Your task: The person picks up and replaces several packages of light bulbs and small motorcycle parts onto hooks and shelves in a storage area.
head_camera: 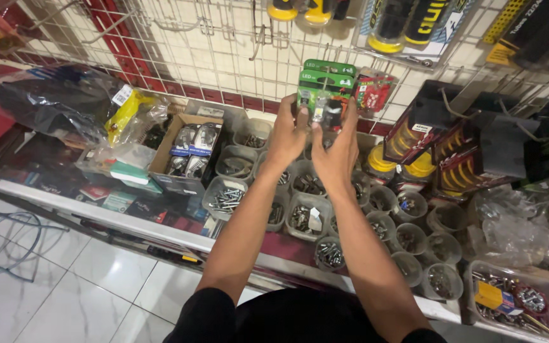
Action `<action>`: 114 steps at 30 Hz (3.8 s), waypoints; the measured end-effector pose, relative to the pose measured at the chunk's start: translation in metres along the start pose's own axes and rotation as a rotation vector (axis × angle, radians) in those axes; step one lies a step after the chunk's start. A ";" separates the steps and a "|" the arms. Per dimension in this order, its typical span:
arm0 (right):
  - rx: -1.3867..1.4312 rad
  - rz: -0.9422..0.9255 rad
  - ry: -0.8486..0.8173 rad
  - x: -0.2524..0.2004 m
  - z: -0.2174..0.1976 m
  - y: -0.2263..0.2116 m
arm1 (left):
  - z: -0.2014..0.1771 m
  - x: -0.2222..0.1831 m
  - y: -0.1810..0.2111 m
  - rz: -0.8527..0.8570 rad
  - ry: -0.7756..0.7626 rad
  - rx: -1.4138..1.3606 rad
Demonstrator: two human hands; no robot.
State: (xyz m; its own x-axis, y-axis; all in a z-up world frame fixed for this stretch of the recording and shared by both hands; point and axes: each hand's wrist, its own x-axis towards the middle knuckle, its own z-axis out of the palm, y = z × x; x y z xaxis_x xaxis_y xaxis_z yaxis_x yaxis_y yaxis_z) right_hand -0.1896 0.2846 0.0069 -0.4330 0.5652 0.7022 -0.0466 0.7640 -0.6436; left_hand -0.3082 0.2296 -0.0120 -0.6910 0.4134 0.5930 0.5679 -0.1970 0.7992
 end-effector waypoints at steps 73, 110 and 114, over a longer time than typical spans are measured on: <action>0.991 -0.801 -1.428 -0.444 -0.255 -0.270 | -0.038 -0.684 0.421 -0.711 1.220 1.401; 1.675 -1.191 -1.962 -0.642 -0.410 -0.378 | 0.053 -0.872 0.546 -1.291 2.075 1.491; 1.778 -1.316 -2.010 -0.683 -0.429 -0.396 | 0.059 -0.912 0.548 -1.333 2.085 1.497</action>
State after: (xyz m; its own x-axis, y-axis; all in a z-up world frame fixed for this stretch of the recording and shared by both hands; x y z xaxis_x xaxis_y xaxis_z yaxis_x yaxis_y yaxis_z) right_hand 0.5107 -0.2708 -0.0876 0.5400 -0.6895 0.4826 -0.2921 -0.6913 -0.6609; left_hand 0.6602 -0.2029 -0.1205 0.3681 -0.8807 0.2983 -0.7908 -0.1277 0.5987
